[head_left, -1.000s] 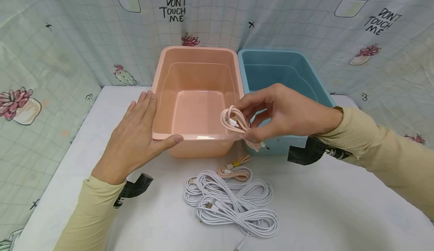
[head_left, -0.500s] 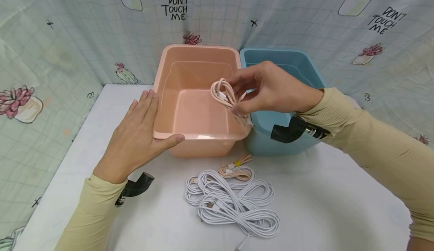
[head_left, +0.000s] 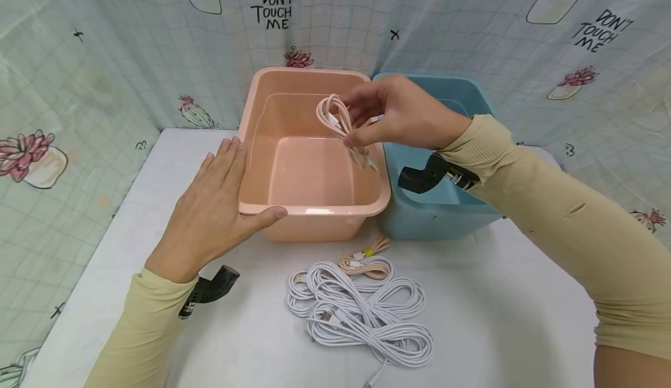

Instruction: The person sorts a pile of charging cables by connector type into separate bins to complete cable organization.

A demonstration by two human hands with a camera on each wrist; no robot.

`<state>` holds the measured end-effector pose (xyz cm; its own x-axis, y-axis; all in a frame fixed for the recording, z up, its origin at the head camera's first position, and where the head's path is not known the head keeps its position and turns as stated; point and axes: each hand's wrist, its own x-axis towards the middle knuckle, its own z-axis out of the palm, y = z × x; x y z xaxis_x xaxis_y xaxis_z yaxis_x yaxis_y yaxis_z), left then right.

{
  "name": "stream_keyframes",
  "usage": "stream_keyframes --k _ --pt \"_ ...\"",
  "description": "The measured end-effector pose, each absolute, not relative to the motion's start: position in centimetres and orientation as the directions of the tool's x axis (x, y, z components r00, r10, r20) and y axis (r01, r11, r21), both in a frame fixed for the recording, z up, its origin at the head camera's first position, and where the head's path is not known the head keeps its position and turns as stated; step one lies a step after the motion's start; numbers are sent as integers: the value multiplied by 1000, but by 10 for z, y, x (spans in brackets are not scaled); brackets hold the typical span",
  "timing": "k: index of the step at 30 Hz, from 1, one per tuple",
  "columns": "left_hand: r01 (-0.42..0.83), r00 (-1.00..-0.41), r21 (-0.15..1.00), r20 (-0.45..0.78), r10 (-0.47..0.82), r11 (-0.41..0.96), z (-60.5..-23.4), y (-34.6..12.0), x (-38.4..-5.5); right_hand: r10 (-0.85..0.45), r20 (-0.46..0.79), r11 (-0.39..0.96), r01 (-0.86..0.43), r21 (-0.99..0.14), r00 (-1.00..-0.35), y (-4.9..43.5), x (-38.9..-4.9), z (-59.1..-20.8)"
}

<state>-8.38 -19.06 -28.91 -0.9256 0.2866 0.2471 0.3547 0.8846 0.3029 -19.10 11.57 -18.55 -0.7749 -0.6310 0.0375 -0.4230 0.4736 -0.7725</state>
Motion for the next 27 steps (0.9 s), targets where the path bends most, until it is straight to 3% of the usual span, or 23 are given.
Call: stream_keyframes --k 27 --pt "328 -939 306 211 272 894 -288 -191 -84 -627 -2 421 -337 -842 -779 79 -251 -215"
